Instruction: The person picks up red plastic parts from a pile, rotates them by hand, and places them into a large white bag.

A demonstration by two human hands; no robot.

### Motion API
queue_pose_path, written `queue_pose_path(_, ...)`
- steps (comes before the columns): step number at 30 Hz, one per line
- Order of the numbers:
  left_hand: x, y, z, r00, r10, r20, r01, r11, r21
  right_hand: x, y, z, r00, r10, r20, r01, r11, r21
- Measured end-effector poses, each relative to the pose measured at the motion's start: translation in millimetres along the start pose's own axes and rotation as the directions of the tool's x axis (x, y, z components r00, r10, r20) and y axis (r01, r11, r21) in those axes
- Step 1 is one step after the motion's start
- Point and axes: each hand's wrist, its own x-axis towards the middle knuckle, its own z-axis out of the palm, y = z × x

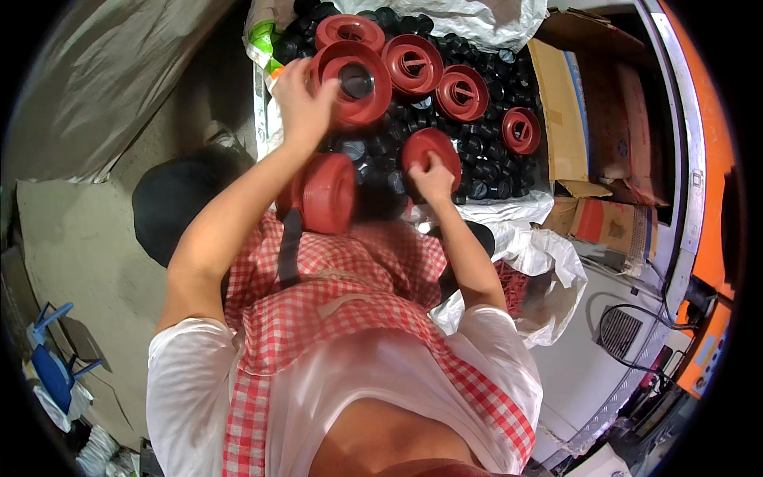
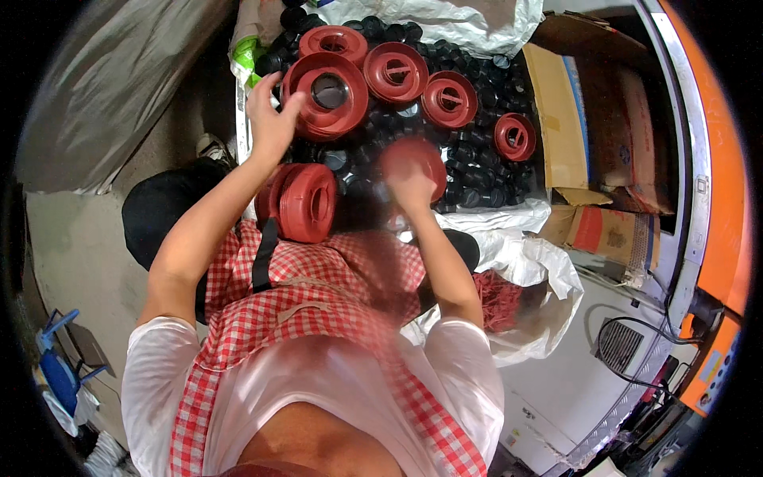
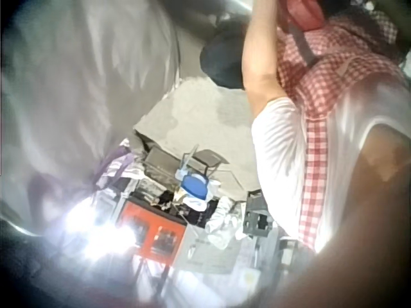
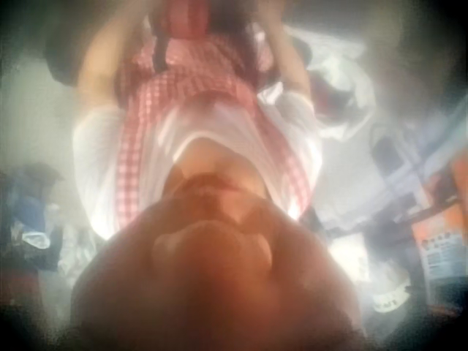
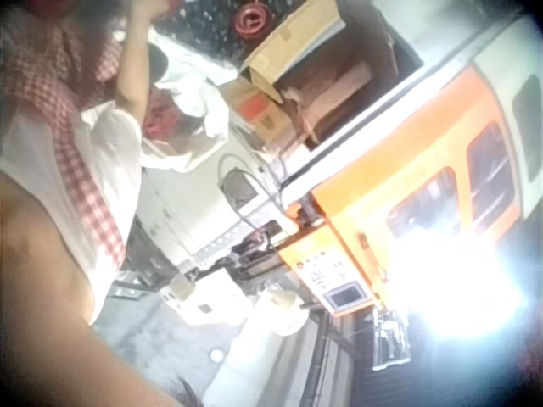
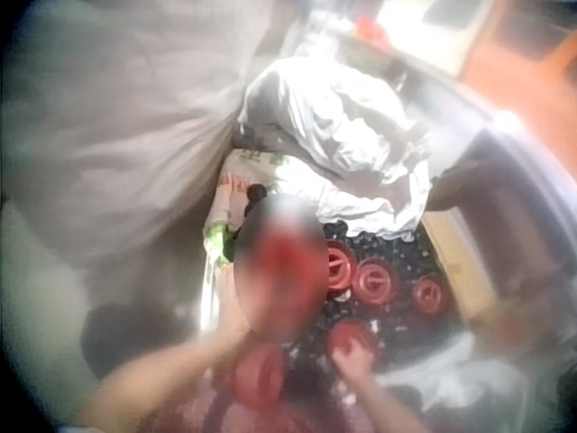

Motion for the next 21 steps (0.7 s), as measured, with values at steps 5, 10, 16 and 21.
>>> queue_pose_path(5,-14.3,48.2,-21.5,0.46,-0.129,0.878,0.861,0.307,-0.406,-36.9,-87.1,-76.5,0.97,-0.178,-0.164,0.24,0.613,0.753)
queue_pose_path(10,-7.5,70.5,-39.9,0.487,0.019,0.873,0.867,0.109,-0.486,-22.9,-108.5,-95.4,0.812,-0.339,-0.475,0.576,0.594,0.561)
queue_pose_path(16,-11.6,73.2,-41.8,0.562,0.156,0.812,0.807,0.109,-0.58,73.4,-27.7,30.0,0.981,-0.031,-0.192,0.125,0.857,0.499)
queue_pose_path(21,-16.2,63.3,-46.6,0.56,0.111,0.821,0.815,0.1,-0.57,45.2,-64.7,50.8,0.959,-0.193,0.207,0.077,0.881,0.466)
